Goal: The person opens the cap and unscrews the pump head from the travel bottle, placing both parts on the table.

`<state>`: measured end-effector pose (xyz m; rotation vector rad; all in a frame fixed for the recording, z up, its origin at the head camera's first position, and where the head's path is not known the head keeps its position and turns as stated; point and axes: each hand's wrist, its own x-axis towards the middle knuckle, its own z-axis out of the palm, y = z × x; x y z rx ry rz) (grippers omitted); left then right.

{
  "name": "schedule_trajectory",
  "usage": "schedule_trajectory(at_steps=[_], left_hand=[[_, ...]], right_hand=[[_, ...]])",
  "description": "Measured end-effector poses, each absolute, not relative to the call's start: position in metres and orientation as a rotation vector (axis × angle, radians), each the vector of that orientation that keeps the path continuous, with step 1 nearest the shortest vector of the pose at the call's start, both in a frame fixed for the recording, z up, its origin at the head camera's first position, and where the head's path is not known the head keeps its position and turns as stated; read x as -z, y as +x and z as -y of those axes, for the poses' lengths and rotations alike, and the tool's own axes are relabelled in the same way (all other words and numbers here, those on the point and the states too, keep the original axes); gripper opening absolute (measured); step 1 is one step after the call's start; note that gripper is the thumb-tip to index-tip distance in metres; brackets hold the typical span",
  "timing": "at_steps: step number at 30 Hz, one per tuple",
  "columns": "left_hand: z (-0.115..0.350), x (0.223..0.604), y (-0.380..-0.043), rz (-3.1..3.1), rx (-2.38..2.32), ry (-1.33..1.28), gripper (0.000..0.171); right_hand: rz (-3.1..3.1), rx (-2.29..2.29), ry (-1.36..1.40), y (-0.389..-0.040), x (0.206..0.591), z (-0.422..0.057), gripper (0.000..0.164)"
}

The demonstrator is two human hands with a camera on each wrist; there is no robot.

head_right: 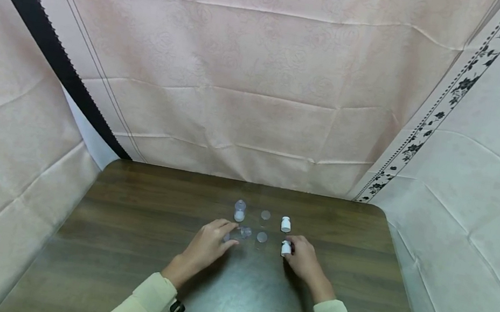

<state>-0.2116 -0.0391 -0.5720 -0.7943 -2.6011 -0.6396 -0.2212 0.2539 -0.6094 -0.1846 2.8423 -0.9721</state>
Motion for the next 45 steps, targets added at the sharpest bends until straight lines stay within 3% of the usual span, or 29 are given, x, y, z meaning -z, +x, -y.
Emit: schedule_trajectory(at_steps=[15,30,45], left_hand=[[0.034,0.579,-0.222,2.669,0.869,-0.665,0.04],[0.025,0.611,-0.242,2.754,1.168,-0.405,0.036],[0.024,0.631,-0.243,2.755,1.269,-0.364,0.04]], right_hand=[[-2.857,1.037,-0.188,-0.22,0.602,-0.261,0.04],[-3.02,1.021,-0.277,-0.212,0.577,-0.259,0.042],[-2.955,1.167,-0.29,-0.2,0.568,-0.244,0.042]])
